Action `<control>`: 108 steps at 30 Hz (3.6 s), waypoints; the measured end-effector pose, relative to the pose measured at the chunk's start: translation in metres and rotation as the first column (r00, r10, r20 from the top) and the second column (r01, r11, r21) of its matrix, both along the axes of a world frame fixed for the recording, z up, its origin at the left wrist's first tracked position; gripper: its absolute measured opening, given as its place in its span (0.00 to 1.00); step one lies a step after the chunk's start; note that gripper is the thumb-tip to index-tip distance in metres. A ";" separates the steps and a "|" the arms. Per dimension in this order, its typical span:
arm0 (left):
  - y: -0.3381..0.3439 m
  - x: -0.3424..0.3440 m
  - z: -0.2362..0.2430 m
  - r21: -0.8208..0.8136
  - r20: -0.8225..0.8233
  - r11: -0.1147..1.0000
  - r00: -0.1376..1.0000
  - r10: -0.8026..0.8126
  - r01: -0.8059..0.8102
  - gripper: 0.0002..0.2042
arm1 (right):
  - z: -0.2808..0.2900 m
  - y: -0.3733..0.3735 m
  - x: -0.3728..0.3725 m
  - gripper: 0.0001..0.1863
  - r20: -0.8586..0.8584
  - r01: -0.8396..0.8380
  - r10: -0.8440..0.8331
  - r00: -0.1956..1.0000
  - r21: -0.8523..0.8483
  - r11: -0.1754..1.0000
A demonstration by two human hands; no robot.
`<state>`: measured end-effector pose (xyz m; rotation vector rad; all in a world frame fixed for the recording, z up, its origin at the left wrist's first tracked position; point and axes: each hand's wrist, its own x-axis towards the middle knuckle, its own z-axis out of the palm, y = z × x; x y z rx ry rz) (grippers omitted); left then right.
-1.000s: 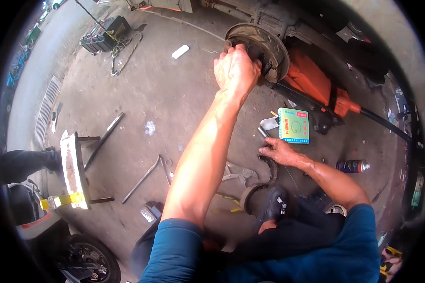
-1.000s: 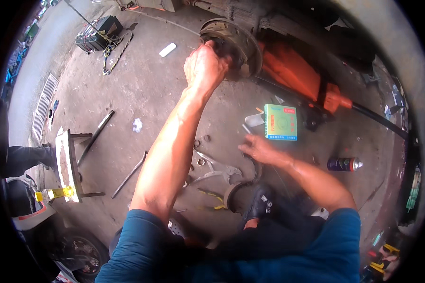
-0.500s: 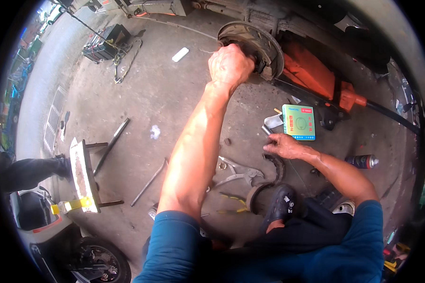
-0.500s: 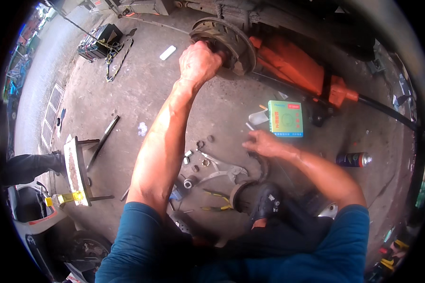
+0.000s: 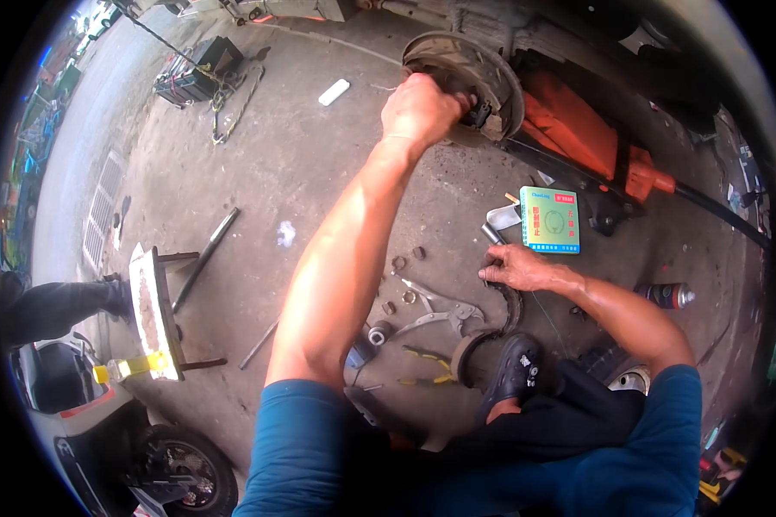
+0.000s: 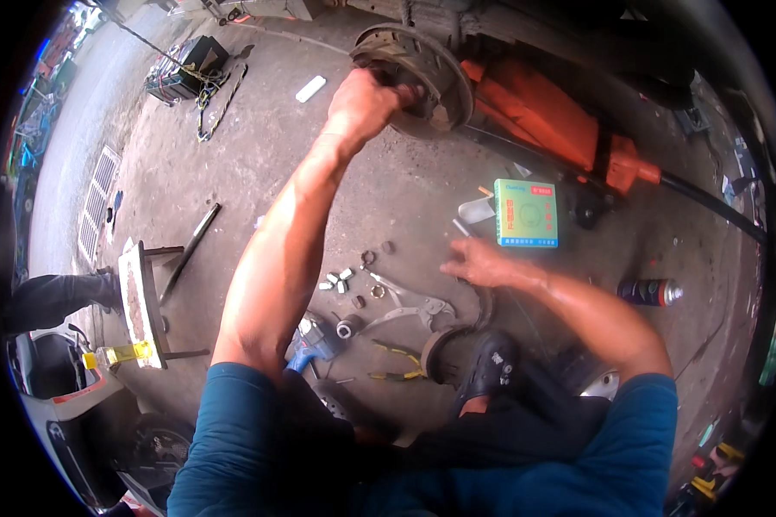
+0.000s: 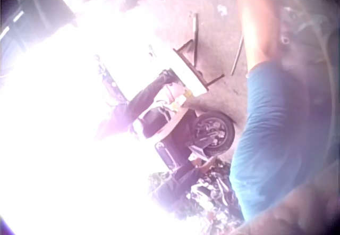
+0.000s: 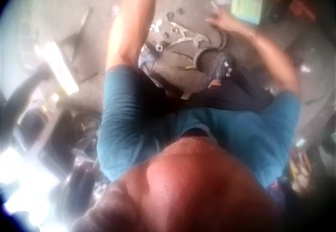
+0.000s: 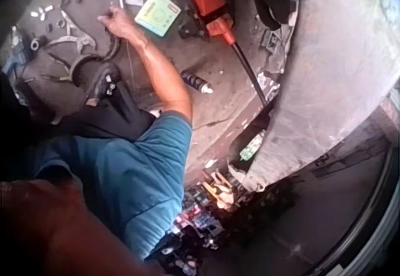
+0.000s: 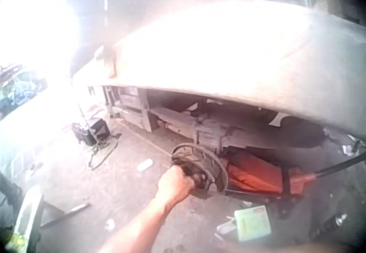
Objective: The person handles brake shoes, sprays lubricant onto the wheel hub, and works on the drum brake assembly using pliers and a wrench.
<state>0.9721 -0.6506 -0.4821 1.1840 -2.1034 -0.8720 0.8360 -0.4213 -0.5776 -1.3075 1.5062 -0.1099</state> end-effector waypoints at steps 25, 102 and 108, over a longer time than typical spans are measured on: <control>0.038 0.016 -0.004 0.147 -0.227 0.985 0.967 0.118 -0.086 0.13 | 0.000 0.009 -0.003 0.23 0.021 -0.008 0.008 1.000 -0.006 1.000; 0.012 0.288 -0.261 -0.224 0.420 0.947 0.854 0.307 -0.230 0.16 | 0.154 -0.105 0.065 0.44 -0.427 0.151 -0.355 0.831 -0.442 0.884; 0.009 0.286 -0.260 -0.246 0.441 0.941 0.838 0.322 -0.233 0.15 | 0.164 -0.105 0.064 0.42 -0.514 -0.154 -0.174 0.840 -0.534 0.831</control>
